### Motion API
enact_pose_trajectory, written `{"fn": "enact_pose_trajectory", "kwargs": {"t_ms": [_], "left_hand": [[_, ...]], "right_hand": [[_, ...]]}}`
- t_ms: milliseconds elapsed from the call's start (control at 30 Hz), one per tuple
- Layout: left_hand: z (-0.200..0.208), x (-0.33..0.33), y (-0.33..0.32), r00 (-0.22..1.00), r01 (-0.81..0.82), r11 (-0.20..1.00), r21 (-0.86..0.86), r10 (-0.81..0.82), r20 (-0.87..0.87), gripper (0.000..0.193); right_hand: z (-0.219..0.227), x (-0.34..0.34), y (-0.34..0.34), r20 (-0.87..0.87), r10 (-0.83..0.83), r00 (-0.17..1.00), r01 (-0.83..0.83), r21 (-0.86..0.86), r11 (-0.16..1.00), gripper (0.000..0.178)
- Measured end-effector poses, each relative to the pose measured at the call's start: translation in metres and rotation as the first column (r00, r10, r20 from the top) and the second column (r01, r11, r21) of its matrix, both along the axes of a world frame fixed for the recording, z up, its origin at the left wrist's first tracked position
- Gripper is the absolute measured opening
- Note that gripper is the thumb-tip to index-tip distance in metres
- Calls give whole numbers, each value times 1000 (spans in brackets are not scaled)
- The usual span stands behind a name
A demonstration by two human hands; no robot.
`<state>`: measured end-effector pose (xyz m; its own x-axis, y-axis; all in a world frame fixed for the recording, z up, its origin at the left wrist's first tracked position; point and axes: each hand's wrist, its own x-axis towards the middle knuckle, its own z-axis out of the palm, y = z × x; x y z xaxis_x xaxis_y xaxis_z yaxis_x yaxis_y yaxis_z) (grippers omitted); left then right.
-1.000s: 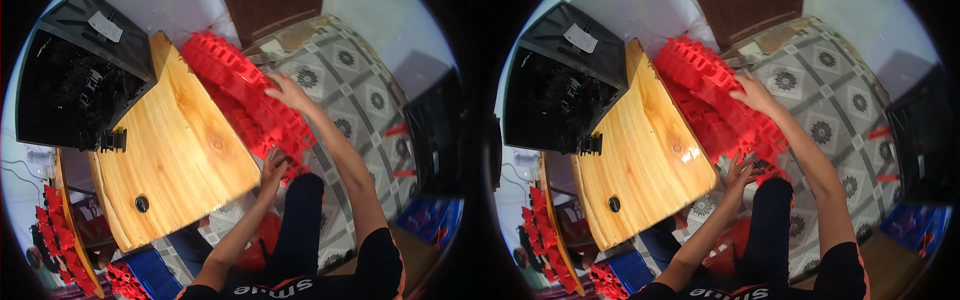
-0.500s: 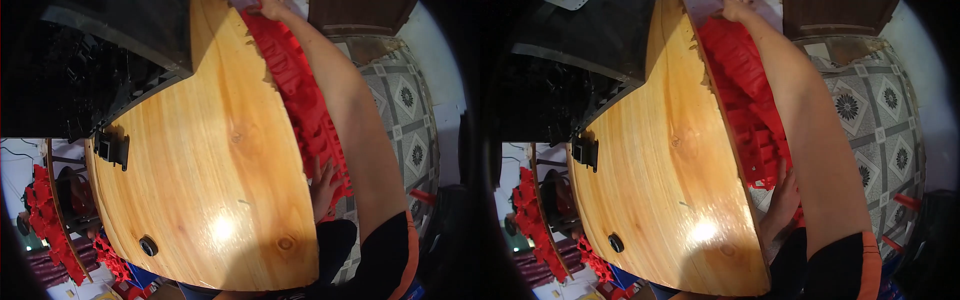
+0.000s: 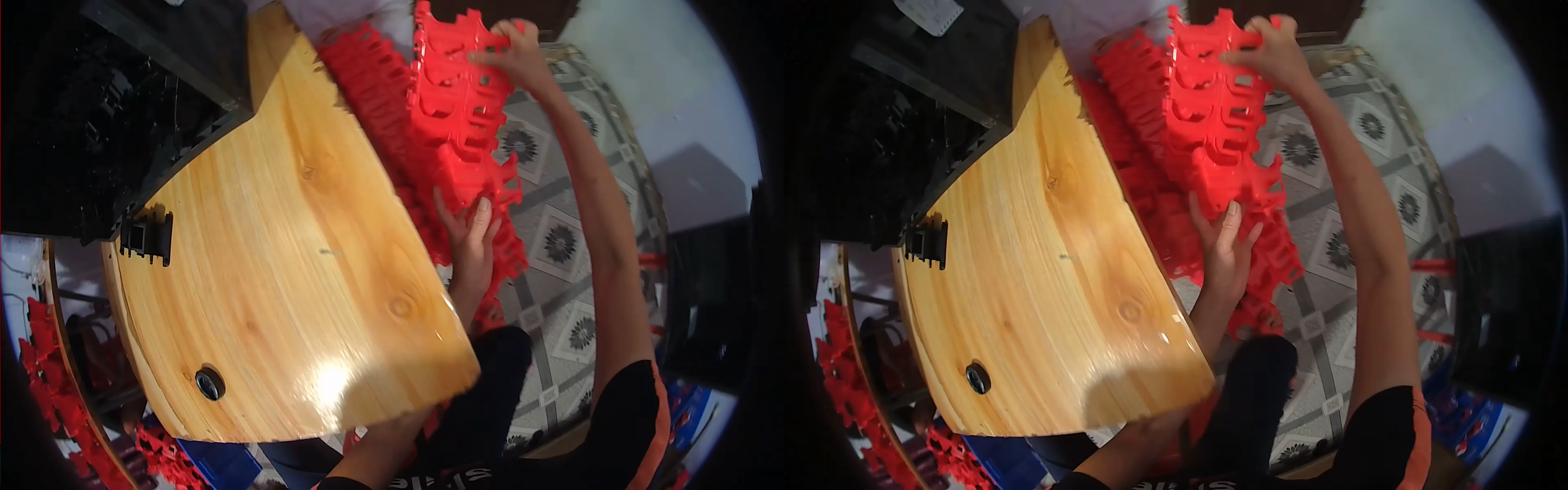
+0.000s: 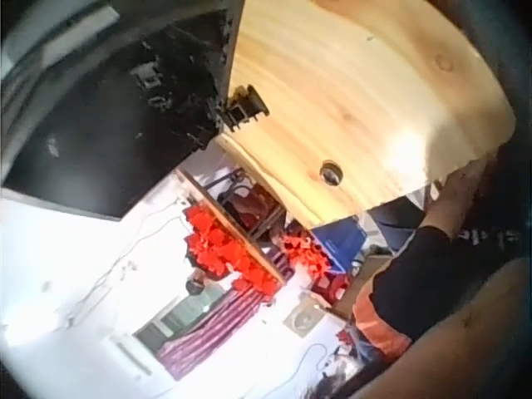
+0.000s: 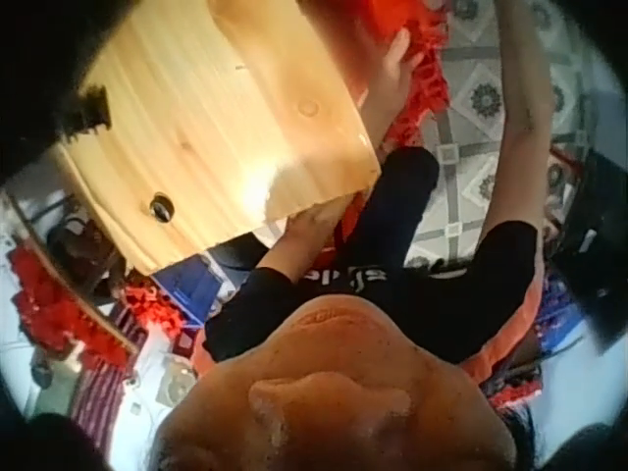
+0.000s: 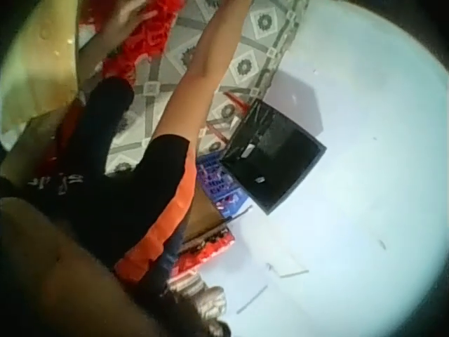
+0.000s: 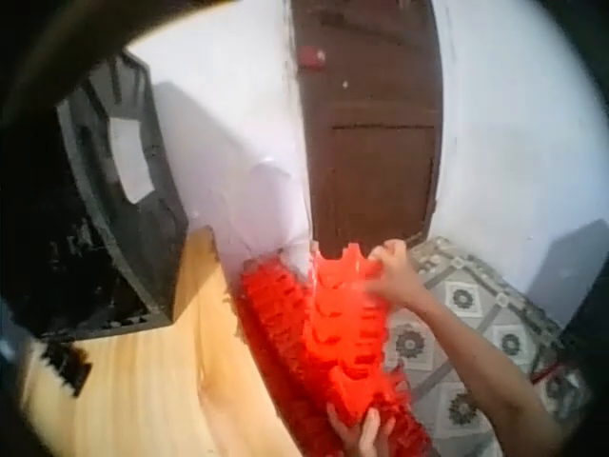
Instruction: The person assembles plastic components by fitting black inserts into red plastic frames by hand and arranges the assembled pieces on the table.
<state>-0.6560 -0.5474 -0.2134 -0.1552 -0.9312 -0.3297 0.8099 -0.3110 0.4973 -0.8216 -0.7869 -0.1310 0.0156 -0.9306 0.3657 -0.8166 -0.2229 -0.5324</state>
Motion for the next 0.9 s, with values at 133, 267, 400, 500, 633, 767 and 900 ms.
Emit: {"fn": "enact_pose_trajectory", "kwargs": {"t_ms": [133,267,400,500,633,767,900], "left_hand": [[30,-30,64,997,73,994,-77,-73,-1,91],[109,-29,149,916,99,962,-255,12,401,97],[195,21,238,410,208,870,-447,337,847,104],[202,70,280,309,59,699,-713,666,679,92],[209,168,333,168,-135,577,-805,814,556,76],[235,252,369,411,-331,675,-660,732,543,59],[273,339,350,746,-397,851,-345,518,418,34]], "right_hand": [[47,-63,116,-66,-260,963,229,-307,924,63],[147,-75,237,105,-290,951,300,-103,948,51],[241,-50,346,417,-91,904,107,-14,994,45],[282,-9,398,396,-29,918,55,-55,997,49],[291,86,415,524,233,819,-297,40,954,37],[305,182,416,508,171,844,-365,311,878,27],[306,253,320,265,309,913,-407,572,712,9]]}}
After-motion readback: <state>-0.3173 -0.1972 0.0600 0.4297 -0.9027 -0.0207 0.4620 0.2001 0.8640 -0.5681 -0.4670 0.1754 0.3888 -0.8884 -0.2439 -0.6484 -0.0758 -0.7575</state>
